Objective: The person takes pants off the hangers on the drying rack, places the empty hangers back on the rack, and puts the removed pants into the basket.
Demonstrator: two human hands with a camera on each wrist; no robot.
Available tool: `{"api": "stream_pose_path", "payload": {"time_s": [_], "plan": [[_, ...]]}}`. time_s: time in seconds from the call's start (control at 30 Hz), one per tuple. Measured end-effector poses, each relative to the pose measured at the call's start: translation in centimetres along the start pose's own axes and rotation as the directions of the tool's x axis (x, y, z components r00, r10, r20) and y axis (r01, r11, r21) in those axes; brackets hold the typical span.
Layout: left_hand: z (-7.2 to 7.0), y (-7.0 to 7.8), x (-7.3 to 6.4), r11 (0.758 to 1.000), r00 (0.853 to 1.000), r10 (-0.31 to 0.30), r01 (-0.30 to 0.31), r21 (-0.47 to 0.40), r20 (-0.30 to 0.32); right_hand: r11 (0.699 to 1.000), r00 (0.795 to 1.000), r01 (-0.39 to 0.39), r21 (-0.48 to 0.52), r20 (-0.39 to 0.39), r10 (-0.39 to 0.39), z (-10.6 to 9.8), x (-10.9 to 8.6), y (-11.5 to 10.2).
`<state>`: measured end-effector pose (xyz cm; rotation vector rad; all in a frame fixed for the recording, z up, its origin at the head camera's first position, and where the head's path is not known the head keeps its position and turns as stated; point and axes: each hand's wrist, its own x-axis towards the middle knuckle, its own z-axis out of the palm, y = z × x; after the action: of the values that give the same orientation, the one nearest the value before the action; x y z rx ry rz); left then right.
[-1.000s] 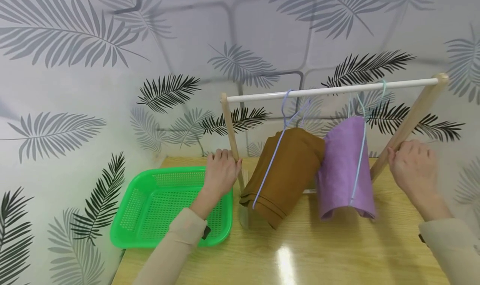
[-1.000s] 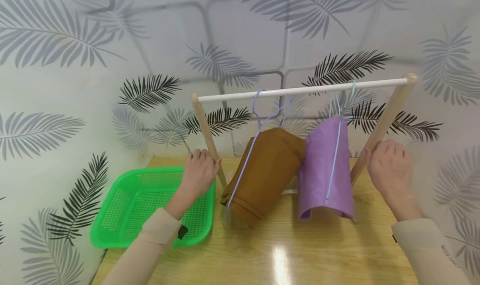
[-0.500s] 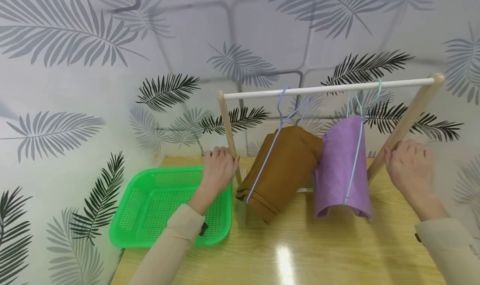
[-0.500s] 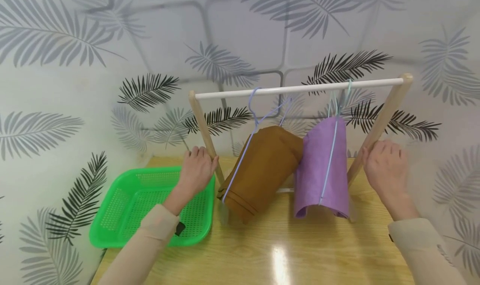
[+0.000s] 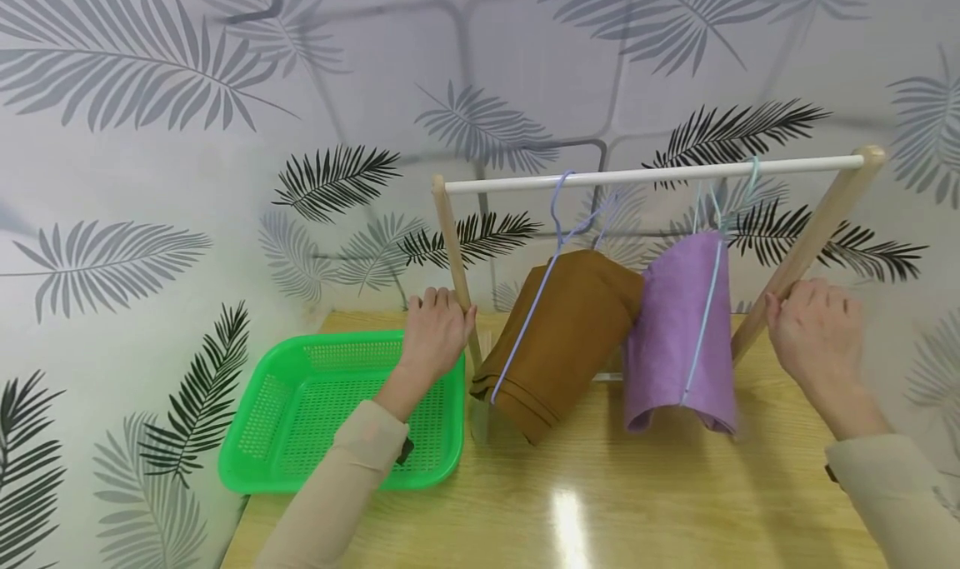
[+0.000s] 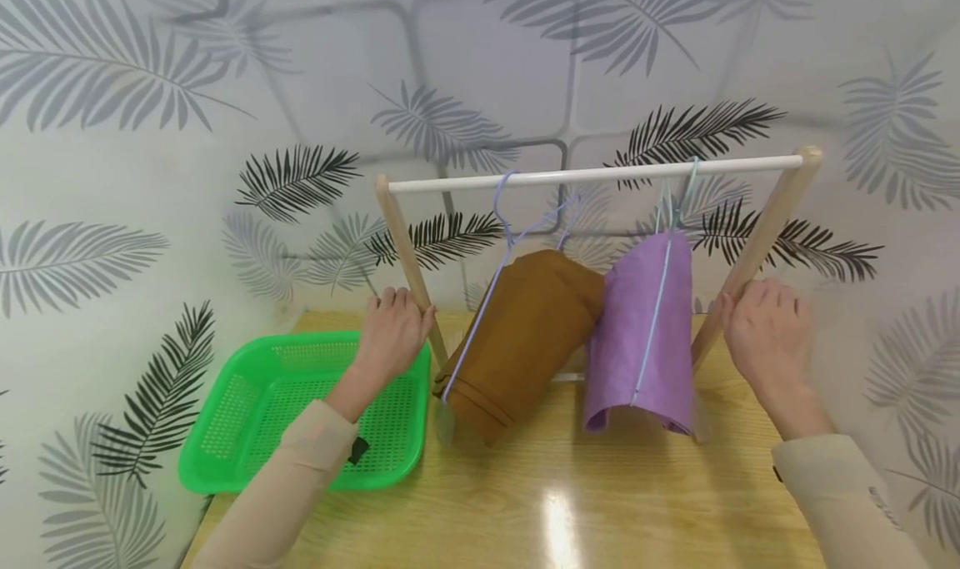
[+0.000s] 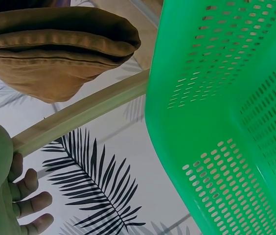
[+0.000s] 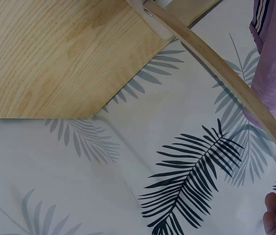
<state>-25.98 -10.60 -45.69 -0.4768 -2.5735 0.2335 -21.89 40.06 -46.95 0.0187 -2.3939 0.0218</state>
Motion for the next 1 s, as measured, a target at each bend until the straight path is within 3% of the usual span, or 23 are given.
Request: {"api": "stream_pose_path", "payload": {"time_s": [0.3, 0.5, 0.83, 1.0], "plan": [[0.07, -0.36, 0.54, 1.0, 0.999, -0.002, 0.003, -0.014, 0.045, 1.0, 1.0, 0.001, 0.031, -0.026, 0.0, -0.04, 0.01, -0.35], [0.26, -0.63, 0.72, 1.0, 0.998, -0.009, 0.011, -0.025, 0.065, 0.999, 1.0, -0.021, 0.03, 0.001, 0.021, -0.15, 0.1, -0.88], [0.75, -0.8, 0.81, 0.999, 0.999, 0.016, -0.016, 0.03, -0.027, 0.999, 0.995, 0.031, 0.013, -0.1, -0.029, 0.06, 0.07, -0.94], [0.83, -0.78, 0.93, 0.999, 1.0, 0.021, -0.021, 0.039, -0.013, 1.0, 0.996, 0.027, 0.012, -0.091, -0.026, 0.08, 0.02, -0.82]]}}
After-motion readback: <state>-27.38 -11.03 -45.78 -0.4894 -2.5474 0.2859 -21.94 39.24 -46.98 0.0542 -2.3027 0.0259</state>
